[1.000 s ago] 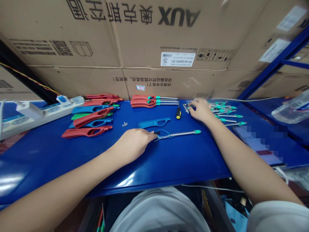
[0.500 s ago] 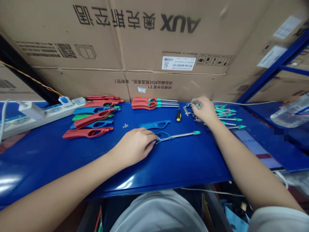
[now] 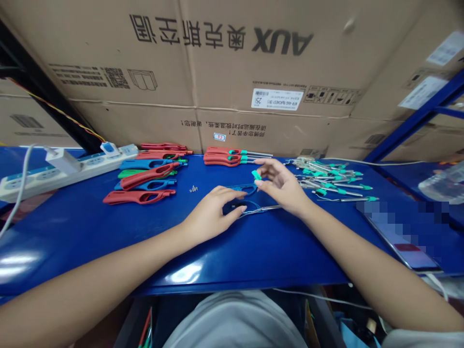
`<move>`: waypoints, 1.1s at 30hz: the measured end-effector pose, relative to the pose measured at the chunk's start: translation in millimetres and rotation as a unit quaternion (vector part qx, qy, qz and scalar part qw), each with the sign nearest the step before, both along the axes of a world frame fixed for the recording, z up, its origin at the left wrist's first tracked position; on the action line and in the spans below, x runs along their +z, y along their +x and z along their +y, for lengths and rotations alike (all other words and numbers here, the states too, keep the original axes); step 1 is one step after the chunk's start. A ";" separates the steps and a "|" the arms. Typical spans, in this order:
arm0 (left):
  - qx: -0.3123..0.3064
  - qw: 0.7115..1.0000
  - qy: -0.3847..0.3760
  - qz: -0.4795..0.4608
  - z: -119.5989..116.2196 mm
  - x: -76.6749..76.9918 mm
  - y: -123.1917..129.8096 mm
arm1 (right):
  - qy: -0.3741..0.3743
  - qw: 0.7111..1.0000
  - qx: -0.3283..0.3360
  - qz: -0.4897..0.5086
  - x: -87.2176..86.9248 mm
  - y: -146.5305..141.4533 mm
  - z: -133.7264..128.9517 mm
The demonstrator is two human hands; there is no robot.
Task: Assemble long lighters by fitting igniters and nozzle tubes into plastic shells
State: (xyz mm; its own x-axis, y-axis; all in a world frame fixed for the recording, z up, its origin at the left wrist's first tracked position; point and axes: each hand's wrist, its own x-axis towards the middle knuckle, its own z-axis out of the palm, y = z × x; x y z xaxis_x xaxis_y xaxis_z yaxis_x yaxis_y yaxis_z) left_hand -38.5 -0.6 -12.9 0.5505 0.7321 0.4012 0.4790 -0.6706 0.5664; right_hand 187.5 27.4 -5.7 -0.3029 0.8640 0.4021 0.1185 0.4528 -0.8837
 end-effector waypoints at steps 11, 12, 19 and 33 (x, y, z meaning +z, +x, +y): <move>0.027 0.975 -0.176 -0.135 1.2 1.9 4.6 | 0.017 0.997 0.045 -0.053 2.2 -10.2 -15.8; 0.022 0.969 -0.196 -0.149 2.2 2.7 4.6 | 0.008 0.998 0.040 -0.048 2.6 -10.2 -15.5; -0.009 0.945 -0.275 -0.176 6.5 3.3 4.3 | 0.035 0.995 0.034 -0.082 1.6 -9.1 -16.8; 0.005 0.952 -0.261 -0.161 10.6 -1.7 2.6 | 0.155 0.962 0.080 -0.209 3.1 -1.5 -13.7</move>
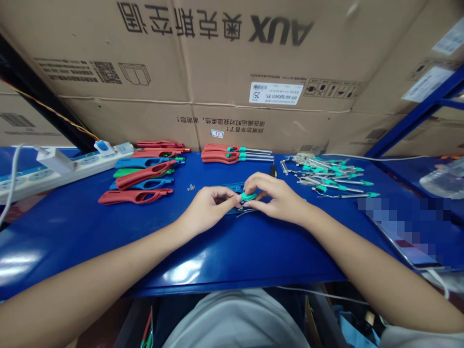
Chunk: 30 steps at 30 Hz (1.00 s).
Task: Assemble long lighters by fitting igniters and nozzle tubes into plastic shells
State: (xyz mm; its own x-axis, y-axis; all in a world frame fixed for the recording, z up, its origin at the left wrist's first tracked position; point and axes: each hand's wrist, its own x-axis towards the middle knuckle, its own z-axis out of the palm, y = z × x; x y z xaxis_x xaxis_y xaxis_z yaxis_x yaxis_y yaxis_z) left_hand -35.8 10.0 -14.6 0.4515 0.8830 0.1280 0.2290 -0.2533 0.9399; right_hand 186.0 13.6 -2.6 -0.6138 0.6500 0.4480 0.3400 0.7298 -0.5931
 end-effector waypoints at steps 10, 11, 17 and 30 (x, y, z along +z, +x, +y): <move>0.040 0.977 0.148 0.147 -1.0 4.3 -5.8 | 0.029 0.997 -0.026 -0.070 1.8 6.8 4.2; 0.033 0.974 0.157 0.158 -1.3 4.7 -6.2 | 0.031 0.996 -0.019 -0.083 1.5 7.1 4.7; -0.013 0.918 0.284 0.277 -5.2 8.7 -8.2 | 0.016 0.984 -0.021 -0.179 3.7 13.3 6.7; -0.054 0.914 0.251 0.314 -1.3 3.8 -12.3 | -0.031 0.963 -0.023 -0.268 10.8 15.8 3.6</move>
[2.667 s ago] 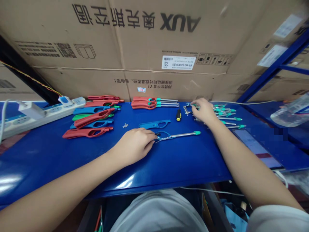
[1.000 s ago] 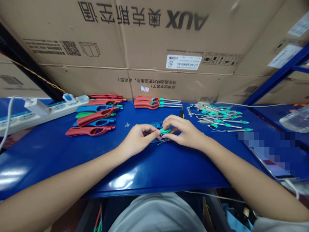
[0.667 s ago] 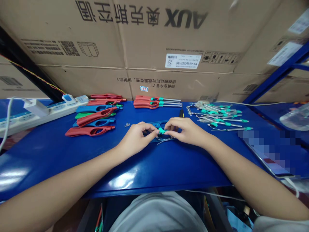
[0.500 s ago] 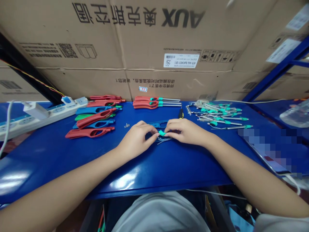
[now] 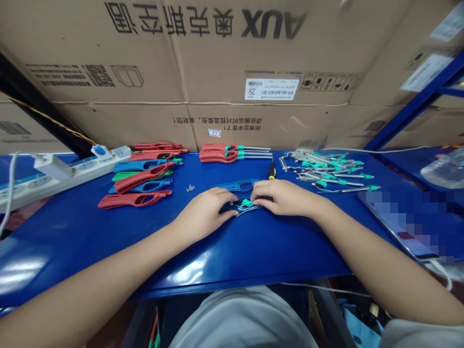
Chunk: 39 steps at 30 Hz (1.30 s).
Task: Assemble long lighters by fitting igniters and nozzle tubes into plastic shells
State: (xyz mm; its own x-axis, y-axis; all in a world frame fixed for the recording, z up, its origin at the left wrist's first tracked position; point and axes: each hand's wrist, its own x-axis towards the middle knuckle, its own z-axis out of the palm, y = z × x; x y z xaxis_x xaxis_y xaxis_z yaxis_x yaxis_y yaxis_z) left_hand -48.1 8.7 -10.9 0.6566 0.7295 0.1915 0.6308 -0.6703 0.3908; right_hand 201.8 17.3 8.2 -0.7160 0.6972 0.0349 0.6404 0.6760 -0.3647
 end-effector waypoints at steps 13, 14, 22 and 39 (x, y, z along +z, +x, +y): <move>0.007 0.999 -0.046 0.000 2.3 4.0 1.4 | 0.060 0.998 0.012 0.021 -11.8 -10.0 -2.7; 0.009 0.999 -0.051 -0.001 2.2 4.4 1.5 | 0.067 0.997 0.010 0.021 -11.9 -10.0 -3.1; 0.008 0.999 -0.038 0.001 0.4 1.8 1.0 | 0.061 0.998 0.031 0.009 -8.7 -10.5 -3.7; 0.022 0.993 -0.091 -0.069 0.6 -2.9 3.1 | -0.014 0.997 0.036 0.066 -7.0 -6.4 0.4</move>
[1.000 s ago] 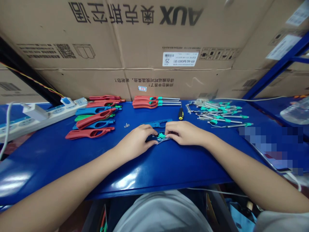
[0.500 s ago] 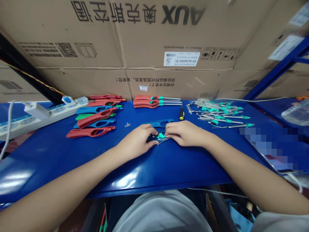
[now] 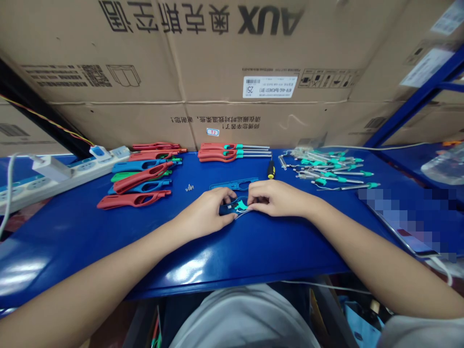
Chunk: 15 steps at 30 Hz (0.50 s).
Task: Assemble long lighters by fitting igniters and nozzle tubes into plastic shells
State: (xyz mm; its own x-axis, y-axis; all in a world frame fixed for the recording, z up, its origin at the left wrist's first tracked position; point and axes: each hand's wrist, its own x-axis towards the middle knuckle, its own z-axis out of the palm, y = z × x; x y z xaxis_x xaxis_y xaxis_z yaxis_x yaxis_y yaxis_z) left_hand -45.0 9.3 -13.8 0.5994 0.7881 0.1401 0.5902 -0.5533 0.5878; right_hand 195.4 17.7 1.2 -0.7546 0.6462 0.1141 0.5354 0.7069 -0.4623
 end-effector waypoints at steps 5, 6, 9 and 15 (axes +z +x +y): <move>-0.023 1.000 -0.008 0.008 -1.0 -1.2 0.5 | 0.017 1.000 0.009 -0.002 1.3 0.9 -2.1; -0.021 1.000 -0.019 0.003 -1.4 -1.3 0.8 | 0.020 1.000 0.012 -0.001 1.5 0.9 -2.4; -0.015 0.998 -0.061 -0.024 -2.0 -1.8 2.0 | 0.028 0.999 0.019 0.002 2.1 1.3 -3.4; -0.016 0.995 -0.082 -0.050 -2.2 -2.4 3.5 | 0.041 0.999 0.028 0.003 2.6 1.6 -3.7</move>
State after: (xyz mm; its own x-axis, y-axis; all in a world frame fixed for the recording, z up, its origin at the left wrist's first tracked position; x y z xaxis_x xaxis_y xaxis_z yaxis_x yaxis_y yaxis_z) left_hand -41.4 7.2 -16.2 0.6143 0.7859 0.0710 0.5075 -0.4623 0.7271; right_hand 197.0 14.0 3.8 -0.7882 0.5915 0.1699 0.4918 0.7714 -0.4038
